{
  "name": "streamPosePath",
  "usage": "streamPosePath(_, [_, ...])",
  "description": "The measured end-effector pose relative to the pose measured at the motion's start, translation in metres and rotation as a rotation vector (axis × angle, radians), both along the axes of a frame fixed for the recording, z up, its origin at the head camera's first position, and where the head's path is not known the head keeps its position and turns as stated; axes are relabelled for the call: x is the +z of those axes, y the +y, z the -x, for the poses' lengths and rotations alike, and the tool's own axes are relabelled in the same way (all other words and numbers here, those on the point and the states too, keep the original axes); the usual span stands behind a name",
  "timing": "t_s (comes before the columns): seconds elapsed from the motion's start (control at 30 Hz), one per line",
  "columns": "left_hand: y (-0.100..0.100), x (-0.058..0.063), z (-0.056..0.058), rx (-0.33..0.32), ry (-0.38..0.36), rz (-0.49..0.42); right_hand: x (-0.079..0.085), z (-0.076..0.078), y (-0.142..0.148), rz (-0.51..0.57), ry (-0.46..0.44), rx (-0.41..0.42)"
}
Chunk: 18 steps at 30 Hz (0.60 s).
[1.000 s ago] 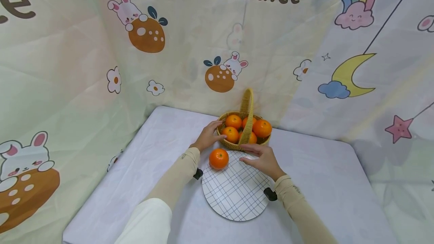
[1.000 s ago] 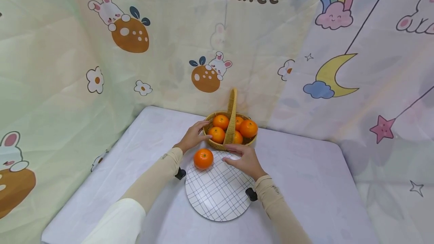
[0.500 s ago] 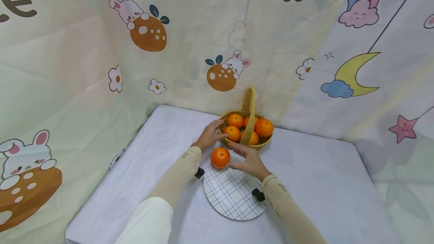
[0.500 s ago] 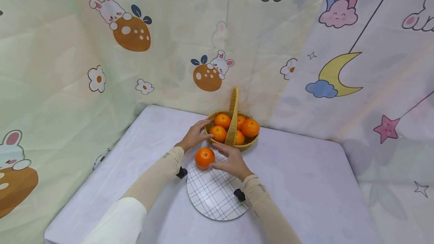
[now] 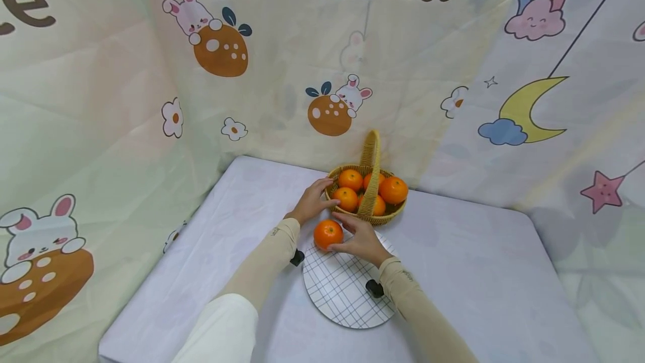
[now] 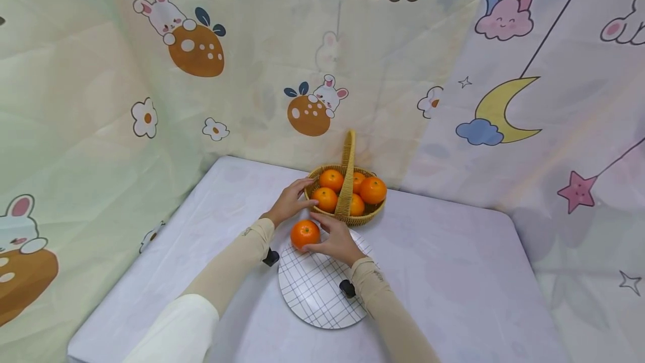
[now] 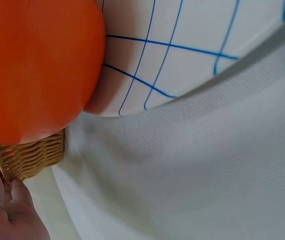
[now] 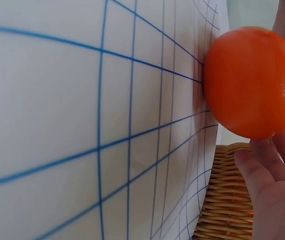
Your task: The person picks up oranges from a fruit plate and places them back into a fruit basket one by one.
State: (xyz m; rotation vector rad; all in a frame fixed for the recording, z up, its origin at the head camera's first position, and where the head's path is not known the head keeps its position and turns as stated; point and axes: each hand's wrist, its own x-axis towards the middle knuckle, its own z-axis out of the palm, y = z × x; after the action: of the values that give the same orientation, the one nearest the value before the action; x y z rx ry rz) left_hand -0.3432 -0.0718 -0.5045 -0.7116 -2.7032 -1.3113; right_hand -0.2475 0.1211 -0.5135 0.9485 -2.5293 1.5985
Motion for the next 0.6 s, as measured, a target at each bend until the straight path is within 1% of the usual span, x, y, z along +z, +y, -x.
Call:
streamPosePath(0.23, [0.0,0.0,0.0,0.002,-0.003,0.004,-0.007,0.003,-0.006,-0.048,-0.03,-0.027])
streamPosePath(0.4, [0.0,0.001,-0.001,-0.001,0.002,-0.004,-0.006,0.002,-0.01,-0.079,-0.052,-0.043])
streamPosePath(0.6, [0.0,0.0,0.0,-0.001,0.013,0.003,-0.007,0.004,-0.013,-0.102,-0.047,-0.061])
